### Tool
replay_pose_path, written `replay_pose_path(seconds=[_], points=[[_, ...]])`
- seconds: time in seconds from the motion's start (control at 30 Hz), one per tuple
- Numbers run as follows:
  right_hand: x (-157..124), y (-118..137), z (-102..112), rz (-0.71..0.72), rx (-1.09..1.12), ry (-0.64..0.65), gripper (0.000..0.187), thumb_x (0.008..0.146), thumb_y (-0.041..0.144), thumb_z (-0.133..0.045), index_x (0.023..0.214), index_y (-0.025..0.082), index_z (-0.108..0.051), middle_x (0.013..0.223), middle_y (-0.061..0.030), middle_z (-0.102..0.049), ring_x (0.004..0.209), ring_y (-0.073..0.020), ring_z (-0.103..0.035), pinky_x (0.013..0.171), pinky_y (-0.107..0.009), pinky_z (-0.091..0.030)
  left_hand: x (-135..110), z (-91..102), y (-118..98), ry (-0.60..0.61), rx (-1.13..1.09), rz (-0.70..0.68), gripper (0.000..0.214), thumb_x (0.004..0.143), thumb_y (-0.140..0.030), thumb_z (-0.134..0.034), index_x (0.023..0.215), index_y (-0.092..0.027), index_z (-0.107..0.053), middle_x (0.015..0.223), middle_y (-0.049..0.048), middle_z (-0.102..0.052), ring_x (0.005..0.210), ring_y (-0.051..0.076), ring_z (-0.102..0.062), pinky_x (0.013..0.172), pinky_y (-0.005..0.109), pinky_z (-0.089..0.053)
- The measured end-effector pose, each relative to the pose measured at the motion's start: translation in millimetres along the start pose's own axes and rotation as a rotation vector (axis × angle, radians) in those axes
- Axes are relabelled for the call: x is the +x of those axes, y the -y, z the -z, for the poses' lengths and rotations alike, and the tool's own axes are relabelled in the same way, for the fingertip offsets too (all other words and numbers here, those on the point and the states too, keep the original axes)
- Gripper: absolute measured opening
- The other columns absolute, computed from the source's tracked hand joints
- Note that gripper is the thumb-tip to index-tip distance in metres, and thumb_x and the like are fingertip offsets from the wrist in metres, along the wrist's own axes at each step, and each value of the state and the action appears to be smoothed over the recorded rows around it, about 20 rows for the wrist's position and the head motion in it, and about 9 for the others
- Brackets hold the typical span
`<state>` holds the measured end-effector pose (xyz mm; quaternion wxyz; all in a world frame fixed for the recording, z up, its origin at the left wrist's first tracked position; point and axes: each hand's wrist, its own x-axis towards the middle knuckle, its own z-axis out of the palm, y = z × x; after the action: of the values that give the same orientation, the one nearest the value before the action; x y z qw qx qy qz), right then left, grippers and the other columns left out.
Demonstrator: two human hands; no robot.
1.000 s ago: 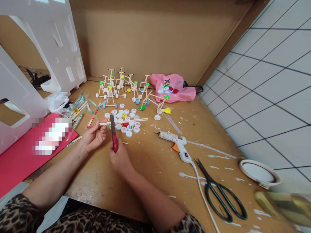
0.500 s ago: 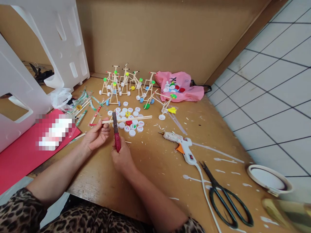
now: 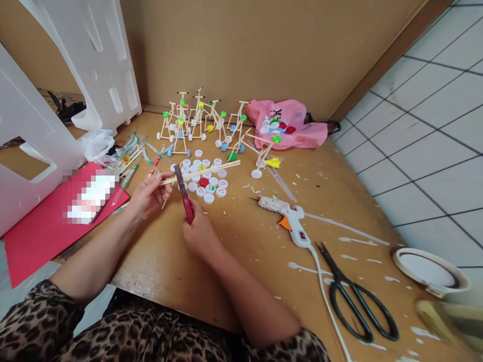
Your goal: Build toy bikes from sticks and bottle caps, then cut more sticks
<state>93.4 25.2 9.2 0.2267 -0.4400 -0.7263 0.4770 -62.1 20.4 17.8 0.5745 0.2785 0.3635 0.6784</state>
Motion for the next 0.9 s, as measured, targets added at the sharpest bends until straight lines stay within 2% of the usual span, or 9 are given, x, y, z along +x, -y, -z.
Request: replay_pose_path(seconds=[0.1,0.2,0.43,0.57,0.9], points=[[1.2,-1.1,10.5,0.075,-0.178,0.002,0.046,0.069,0.016,-0.043,0.114,0.014,-0.047,0.09,-0.0063,-0.06,0.079,-0.0187,-0.056,0.071,-0.031,-0.046,-0.1,4.4,-5.5,0.058,0.247,-0.054,0.03,0.065,-0.039,-0.072,0.078,-0.012,-0.066,0.056,0.0007,-0.063,0.046,0.007,-0.052,0.046,0.019,-0.038],[3.6,-5.1,19.4,0.142,-0.367,-0.006,0.05,0.069,0.015,-0.046,0.119,0.013,-0.046,0.105,-0.0116,-0.061,0.092,-0.022,-0.056,0.079,-0.034,-0.045,1.3,8.7,-8.3,0.103,0.432,-0.054,0.033,0.063,-0.044,-0.071,0.07,-0.014,-0.062,0.056,0.0,-0.062,0.047,0.007,-0.051,0.048,0.02,-0.038],[6.2,-8.6,34.4,0.139,-0.602,0.063,0.054,0.069,0.009,-0.047,0.123,0.011,-0.046,0.114,-0.015,-0.06,0.1,-0.0238,-0.057,0.082,-0.032,-0.045,3.8,13.7,1.3,0.251,0.729,-0.042,0.039,0.071,-0.052,-0.058,0.057,-0.017,-0.05,0.05,-0.0049,-0.047,0.047,0.006,-0.039,0.05,0.022,-0.032],[5.4,-8.6,35.5,0.086,-0.638,0.081,0.055,0.07,0.009,-0.048,0.124,0.012,-0.046,0.114,-0.0141,-0.061,0.099,-0.024,-0.058,0.082,-0.031,-0.044,4.3,13.9,5.7,0.271,0.779,-0.063,0.039,0.073,-0.051,-0.056,0.055,-0.017,-0.047,0.049,-0.0061,-0.041,0.048,0.007,-0.034,0.051,0.023,-0.03],[2.7,-6.8,34.4,-0.004,-0.733,0.049,0.053,0.074,0.013,-0.049,0.127,0.017,-0.045,0.111,-0.0133,-0.063,0.092,-0.0252,-0.059,0.073,-0.031,-0.043,6.0,14.3,16.2,0.238,0.721,-0.031,0.04,0.07,-0.055,-0.056,0.058,-0.017,-0.05,0.05,-0.0052,-0.042,0.048,0.008,-0.033,0.049,0.023,-0.027]])
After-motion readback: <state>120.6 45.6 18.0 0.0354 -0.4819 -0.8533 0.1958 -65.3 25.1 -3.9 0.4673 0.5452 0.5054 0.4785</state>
